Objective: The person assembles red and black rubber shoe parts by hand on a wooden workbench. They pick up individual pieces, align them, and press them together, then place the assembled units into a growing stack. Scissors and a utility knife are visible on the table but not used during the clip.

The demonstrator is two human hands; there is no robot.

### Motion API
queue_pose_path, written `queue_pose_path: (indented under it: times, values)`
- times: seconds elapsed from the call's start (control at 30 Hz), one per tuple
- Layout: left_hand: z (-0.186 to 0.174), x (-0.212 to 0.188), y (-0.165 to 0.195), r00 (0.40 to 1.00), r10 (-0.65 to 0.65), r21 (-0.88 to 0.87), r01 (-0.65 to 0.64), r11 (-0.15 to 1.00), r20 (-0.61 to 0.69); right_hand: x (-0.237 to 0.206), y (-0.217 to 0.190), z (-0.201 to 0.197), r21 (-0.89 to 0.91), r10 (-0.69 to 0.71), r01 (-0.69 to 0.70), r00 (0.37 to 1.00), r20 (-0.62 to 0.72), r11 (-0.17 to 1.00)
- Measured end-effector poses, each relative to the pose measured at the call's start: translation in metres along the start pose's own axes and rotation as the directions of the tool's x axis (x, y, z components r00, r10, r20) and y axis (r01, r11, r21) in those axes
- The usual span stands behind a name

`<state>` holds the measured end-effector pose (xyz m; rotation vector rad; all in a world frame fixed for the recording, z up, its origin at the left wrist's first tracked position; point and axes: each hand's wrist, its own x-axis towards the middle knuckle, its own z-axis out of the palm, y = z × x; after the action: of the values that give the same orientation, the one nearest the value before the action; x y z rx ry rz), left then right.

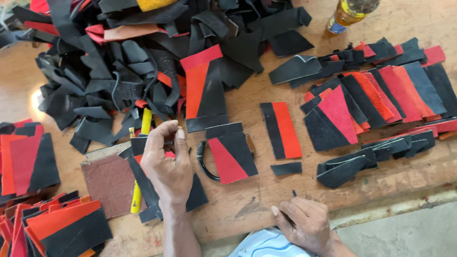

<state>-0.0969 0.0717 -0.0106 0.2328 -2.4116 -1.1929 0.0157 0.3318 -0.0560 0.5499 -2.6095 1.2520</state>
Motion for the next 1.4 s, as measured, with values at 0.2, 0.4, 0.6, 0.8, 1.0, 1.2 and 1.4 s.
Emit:
queue_pose_path:
  times: [0.2, 0.4, 0.6, 0.8, 1.0, 1.2, 1.4]
  values:
    - [0.001, 0.002, 0.007, 0.995, -0.079, 0.009, 0.078, 0.997, 0.065, -0.001, 0.000, 0.000, 0.001, 0.016, -0.016, 1.000, 0.020, 1.000]
    - [0.005, 0.000, 0.013, 0.979, -0.115, 0.014, 0.114, 0.993, 0.166, -0.002, 0.001, -0.002, -0.011, 0.013, -0.013, 1.000, 0.026, 1.000]
    - [0.007, 0.000, 0.013, 0.987, -0.064, -0.005, 0.066, 0.998, 0.149, -0.003, 0.001, -0.006, 0.033, 0.057, -0.059, 0.997, 0.043, 0.998]
    - [0.006, -0.001, 0.017, 0.995, -0.041, -0.037, 0.044, 0.998, 0.095, 0.009, -0.004, -0.016, 0.113, 0.077, -0.092, 0.989, 0.127, 0.989]
    - [0.025, -0.011, 0.043, 0.958, 0.162, -0.089, -0.145, 0.986, 0.236, 0.077, 0.008, -0.073, -0.077, 0.020, -0.017, 0.999, 0.032, 0.997]
    - [0.074, -0.030, 0.079, 0.792, 0.320, -0.201, -0.250, 0.947, 0.519, 0.188, 0.059, -0.097, -0.140, 0.274, -0.288, 0.956, -0.107, 0.947]
    - [0.083, -0.035, 0.078, 0.717, 0.381, -0.227, -0.306, 0.925, 0.584, 0.236, 0.111, -0.069, -0.367, 0.072, -0.062, 0.997, 0.014, 0.928]
